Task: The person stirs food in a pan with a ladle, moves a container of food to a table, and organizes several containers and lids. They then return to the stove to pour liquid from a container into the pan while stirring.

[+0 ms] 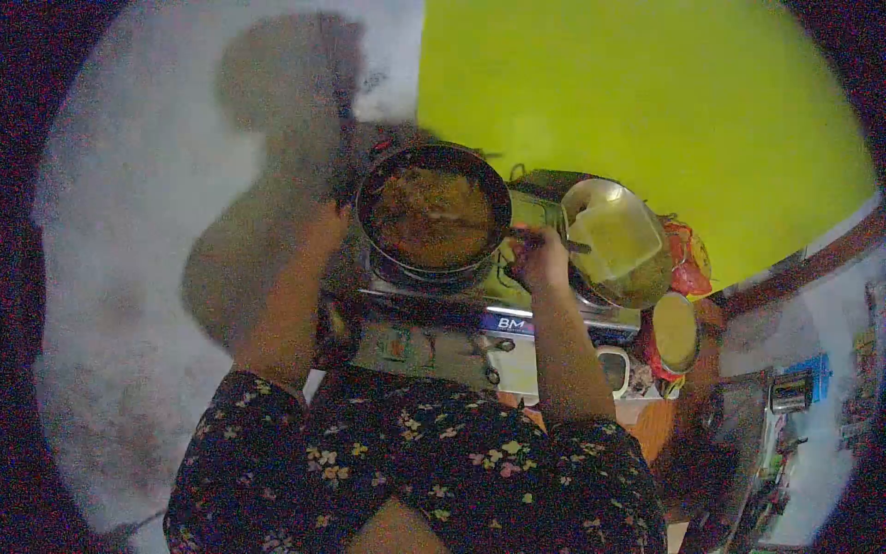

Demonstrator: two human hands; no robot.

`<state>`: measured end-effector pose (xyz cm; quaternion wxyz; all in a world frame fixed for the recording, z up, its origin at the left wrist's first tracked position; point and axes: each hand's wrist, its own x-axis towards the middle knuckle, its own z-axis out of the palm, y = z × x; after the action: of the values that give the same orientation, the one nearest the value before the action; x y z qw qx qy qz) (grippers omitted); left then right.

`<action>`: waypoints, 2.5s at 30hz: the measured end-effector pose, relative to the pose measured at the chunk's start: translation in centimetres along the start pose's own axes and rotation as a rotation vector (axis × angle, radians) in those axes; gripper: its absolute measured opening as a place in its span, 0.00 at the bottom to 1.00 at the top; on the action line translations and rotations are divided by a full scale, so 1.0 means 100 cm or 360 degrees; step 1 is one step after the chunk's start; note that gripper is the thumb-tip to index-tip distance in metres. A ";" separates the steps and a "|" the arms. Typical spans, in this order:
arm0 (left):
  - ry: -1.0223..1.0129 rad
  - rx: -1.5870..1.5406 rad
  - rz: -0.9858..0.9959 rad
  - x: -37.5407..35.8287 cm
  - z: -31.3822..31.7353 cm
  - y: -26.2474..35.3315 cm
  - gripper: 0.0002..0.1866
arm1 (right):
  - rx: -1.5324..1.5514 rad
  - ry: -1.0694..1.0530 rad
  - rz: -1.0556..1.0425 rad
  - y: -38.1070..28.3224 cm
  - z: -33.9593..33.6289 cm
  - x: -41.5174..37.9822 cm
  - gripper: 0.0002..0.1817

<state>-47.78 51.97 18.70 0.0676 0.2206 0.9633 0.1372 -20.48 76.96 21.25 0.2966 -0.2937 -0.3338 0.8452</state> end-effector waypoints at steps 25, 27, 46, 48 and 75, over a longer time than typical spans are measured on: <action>0.0087 0.0003 0.0153 -0.009 -0.010 0.002 0.25 | -0.1247 -0.0573 -0.0761 0.011 0.016 -0.011 0.17; 0.0112 0.0040 0.0211 -0.015 -0.012 0.002 0.24 | -0.1405 -0.0619 -0.0841 0.013 0.021 -0.015 0.17; 0.0174 -0.0208 0.0045 0.006 0.006 -0.003 0.25 | -0.2309 -0.0797 -0.1735 0.027 0.012 -0.005 0.21; 0.0213 -0.0203 -0.0006 0.001 0.005 0.000 0.25 | -0.2458 -0.0734 -0.1859 0.022 0.013 -0.005 0.22; -0.0007 -0.0092 -0.0031 -0.004 -0.015 0.013 0.21 | -0.1219 -0.0428 -0.1144 0.055 0.004 0.002 0.08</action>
<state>-47.14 52.56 20.51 0.0773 0.2096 0.9608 0.1639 -22.56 73.59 17.37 0.3935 -0.1373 -0.7324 0.5384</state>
